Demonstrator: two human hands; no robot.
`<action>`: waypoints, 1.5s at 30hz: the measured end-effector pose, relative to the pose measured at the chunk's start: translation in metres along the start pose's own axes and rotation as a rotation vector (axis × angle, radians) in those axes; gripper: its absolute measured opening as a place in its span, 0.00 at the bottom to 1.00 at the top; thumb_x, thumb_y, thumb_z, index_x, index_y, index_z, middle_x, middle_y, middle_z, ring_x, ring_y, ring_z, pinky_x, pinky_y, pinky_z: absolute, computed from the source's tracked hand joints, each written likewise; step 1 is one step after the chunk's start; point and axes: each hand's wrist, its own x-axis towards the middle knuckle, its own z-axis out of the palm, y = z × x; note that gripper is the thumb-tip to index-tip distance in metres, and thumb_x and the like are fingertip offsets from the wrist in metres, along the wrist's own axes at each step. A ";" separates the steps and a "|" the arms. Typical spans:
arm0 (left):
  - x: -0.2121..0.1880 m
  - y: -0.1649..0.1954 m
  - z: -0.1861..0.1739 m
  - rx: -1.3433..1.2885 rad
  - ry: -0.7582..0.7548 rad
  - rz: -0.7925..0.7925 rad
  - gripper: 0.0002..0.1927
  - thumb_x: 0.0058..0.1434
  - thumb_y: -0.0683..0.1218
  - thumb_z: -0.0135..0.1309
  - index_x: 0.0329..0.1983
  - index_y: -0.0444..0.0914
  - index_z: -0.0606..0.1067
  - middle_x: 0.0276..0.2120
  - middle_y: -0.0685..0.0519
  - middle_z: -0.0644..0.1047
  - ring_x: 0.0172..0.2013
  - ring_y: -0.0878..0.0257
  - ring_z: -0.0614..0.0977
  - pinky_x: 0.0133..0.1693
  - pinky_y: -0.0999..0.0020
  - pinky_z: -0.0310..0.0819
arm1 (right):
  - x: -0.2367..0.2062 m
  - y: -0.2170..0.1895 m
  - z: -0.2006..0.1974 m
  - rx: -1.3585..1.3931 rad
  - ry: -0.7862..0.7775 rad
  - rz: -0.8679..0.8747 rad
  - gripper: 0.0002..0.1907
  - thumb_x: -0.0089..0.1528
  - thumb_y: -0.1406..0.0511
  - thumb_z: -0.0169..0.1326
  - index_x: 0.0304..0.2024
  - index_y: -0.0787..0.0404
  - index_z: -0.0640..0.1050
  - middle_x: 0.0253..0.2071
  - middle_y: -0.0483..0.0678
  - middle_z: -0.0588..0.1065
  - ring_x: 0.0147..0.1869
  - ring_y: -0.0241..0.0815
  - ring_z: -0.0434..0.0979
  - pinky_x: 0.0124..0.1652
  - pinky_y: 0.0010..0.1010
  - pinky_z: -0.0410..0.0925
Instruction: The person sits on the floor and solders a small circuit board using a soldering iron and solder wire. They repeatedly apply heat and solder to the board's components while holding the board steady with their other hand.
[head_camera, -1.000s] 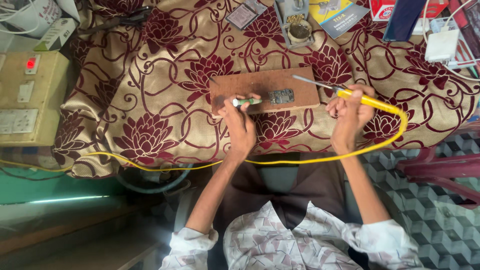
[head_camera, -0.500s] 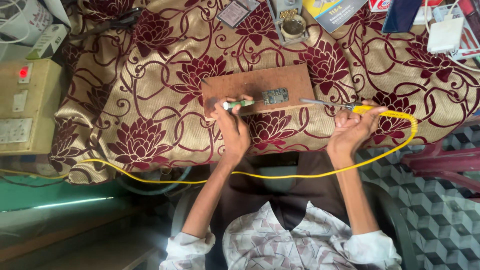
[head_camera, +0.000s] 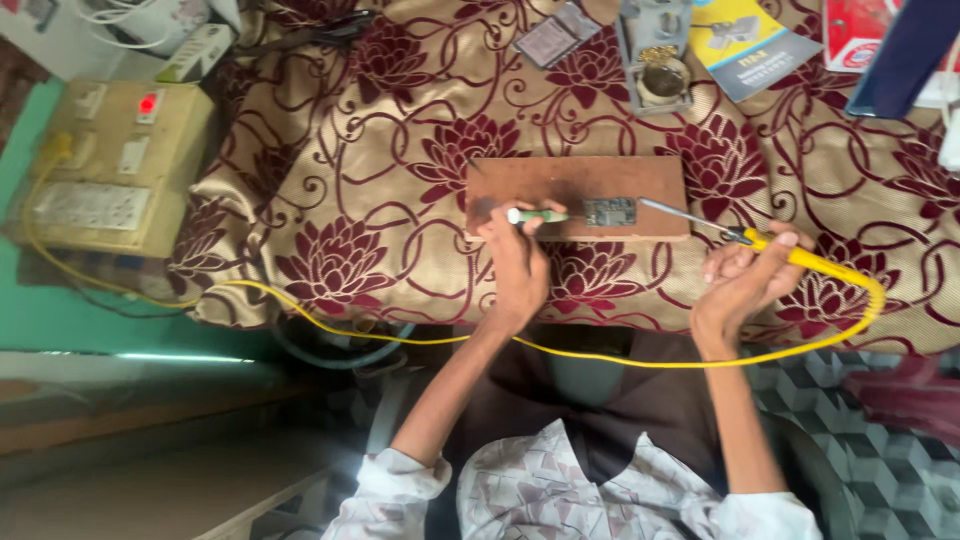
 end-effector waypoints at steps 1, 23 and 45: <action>0.001 0.000 -0.001 0.024 -0.009 0.001 0.12 0.67 0.31 0.40 0.51 0.34 0.63 0.46 0.50 0.81 0.41 0.54 0.70 0.51 0.57 0.54 | 0.000 0.001 0.000 -0.019 -0.022 -0.029 0.15 0.80 0.52 0.45 0.54 0.55 0.66 0.22 0.42 0.57 0.21 0.34 0.60 0.21 0.25 0.58; -0.003 0.007 -0.002 0.004 -0.049 -0.014 0.19 0.59 0.28 0.36 0.53 0.33 0.62 0.48 0.49 0.81 0.42 0.55 0.64 0.51 0.58 0.53 | 0.016 -0.005 0.006 -0.034 -0.115 -0.067 0.15 0.72 0.53 0.41 0.42 0.57 0.64 0.25 0.41 0.58 0.18 0.32 0.55 0.17 0.24 0.49; -0.004 0.010 0.001 0.016 -0.031 0.000 0.15 0.64 0.29 0.37 0.52 0.33 0.62 0.48 0.49 0.81 0.43 0.55 0.67 0.51 0.57 0.52 | 0.012 0.001 0.013 0.026 -0.085 -0.086 0.11 0.75 0.58 0.42 0.44 0.58 0.64 0.30 0.42 0.58 0.21 0.30 0.52 0.21 0.23 0.50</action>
